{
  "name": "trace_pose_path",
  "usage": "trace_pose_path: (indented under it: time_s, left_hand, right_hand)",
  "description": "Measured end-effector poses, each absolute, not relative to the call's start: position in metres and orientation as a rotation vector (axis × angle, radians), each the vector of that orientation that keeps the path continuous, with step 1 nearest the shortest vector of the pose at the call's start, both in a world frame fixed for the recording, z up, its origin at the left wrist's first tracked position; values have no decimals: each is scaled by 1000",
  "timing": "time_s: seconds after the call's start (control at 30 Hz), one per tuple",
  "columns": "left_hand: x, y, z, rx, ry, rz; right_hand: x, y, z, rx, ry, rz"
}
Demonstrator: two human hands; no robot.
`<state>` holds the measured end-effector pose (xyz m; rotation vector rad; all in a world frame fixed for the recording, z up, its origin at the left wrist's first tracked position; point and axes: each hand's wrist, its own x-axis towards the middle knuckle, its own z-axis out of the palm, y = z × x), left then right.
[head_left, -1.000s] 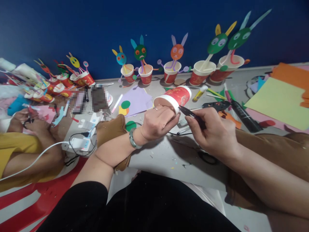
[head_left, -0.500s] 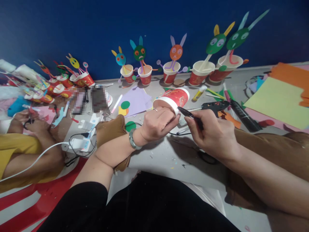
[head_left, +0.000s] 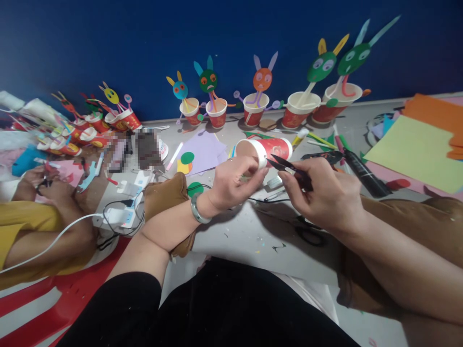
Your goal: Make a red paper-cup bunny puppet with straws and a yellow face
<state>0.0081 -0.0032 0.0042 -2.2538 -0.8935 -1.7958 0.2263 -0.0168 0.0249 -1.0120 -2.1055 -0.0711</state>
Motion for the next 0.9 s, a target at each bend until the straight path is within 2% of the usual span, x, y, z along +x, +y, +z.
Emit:
trace_pose_path:
  time_s: [0.17,0.53,0.73,0.9]
  left_hand:
    - [7,0,5,-2261,-892,-1854]
    - [6,-1,4,-2218,-807,-1651]
    - [5,0,-2,-2251,-819,-1660]
    - [5,0,-4,-2286,-840,-1717]
  right_hand:
    - [226,-16,22,-953,-2056,-81]
    - [224,-15,24,-934,-2012,-4]
    - [227,-15,20,-993,-2030,85]
    - [228,-13,22,-992,-2053,-7]
